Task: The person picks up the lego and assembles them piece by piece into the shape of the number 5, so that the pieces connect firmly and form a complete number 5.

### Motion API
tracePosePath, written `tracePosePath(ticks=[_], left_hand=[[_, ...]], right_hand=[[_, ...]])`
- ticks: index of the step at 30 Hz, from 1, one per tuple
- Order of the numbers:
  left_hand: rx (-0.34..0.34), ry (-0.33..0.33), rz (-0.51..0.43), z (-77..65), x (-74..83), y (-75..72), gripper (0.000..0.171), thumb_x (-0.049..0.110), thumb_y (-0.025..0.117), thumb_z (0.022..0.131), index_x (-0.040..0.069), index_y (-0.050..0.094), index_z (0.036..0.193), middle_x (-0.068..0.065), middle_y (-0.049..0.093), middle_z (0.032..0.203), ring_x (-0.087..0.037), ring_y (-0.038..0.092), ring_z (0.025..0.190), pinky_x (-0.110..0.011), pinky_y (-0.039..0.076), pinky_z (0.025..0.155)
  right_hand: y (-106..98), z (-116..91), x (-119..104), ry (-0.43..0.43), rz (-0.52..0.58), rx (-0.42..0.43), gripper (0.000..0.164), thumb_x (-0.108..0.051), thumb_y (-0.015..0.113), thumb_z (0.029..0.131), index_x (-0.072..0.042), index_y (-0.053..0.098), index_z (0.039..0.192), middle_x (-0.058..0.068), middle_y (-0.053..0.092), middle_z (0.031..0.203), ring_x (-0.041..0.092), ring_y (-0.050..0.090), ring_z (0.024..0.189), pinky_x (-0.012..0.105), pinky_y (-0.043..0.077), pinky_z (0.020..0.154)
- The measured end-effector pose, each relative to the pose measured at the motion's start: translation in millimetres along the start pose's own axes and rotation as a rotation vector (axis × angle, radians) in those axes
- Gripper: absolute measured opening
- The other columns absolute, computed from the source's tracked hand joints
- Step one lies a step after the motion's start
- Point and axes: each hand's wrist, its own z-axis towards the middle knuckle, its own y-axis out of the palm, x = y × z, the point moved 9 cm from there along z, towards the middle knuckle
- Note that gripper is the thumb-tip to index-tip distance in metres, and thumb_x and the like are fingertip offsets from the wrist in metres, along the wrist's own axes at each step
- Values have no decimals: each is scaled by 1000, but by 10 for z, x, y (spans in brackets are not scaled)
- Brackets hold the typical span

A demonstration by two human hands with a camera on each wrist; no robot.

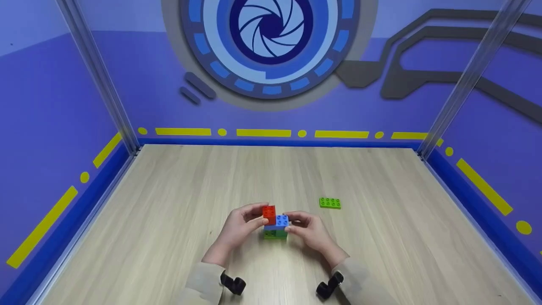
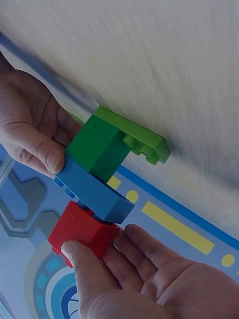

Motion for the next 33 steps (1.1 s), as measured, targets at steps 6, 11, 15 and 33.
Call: tracePosePath(ticks=[6, 11, 15, 33], left_hand=[[8, -1, 27, -3, 11, 14, 45, 19, 75, 95, 9, 66, 137, -10, 70, 133, -27, 66, 123, -45, 51, 112], [0, 34, 85, 2, 60, 33, 44, 18, 76, 94, 10, 66, 137, -10, 70, 134, -29, 66, 125, -47, 50, 112], [-4, 44, 119, 7, 59, 30, 44, 17, 75, 94, 10, 66, 136, -11, 70, 134, -30, 66, 125, -48, 50, 112], [-9, 72, 212, 0, 134, 40, 45, 19, 75, 94, 6, 66, 137, -11, 73, 129, -30, 69, 121, -51, 52, 108]], right_hand=[[-19, -9, 31, 23, -9, 5, 39, -14, 80, 90, 1, 71, 125, 21, 73, 122, 10, 69, 105, 17, 55, 93], [-21, -11, 40, 34, 3, 8, 40, -13, 80, 89, 0, 70, 125, 21, 73, 122, 14, 70, 107, 18, 55, 94], [-11, -2, 33, 17, 0, 5, 40, -13, 79, 90, 3, 70, 125, 22, 73, 122, 10, 70, 104, 18, 55, 94], [-4, 9, 20, 11, -12, -4, 38, -13, 79, 90, 2, 71, 124, 22, 73, 122, 10, 70, 104, 17, 55, 92]])
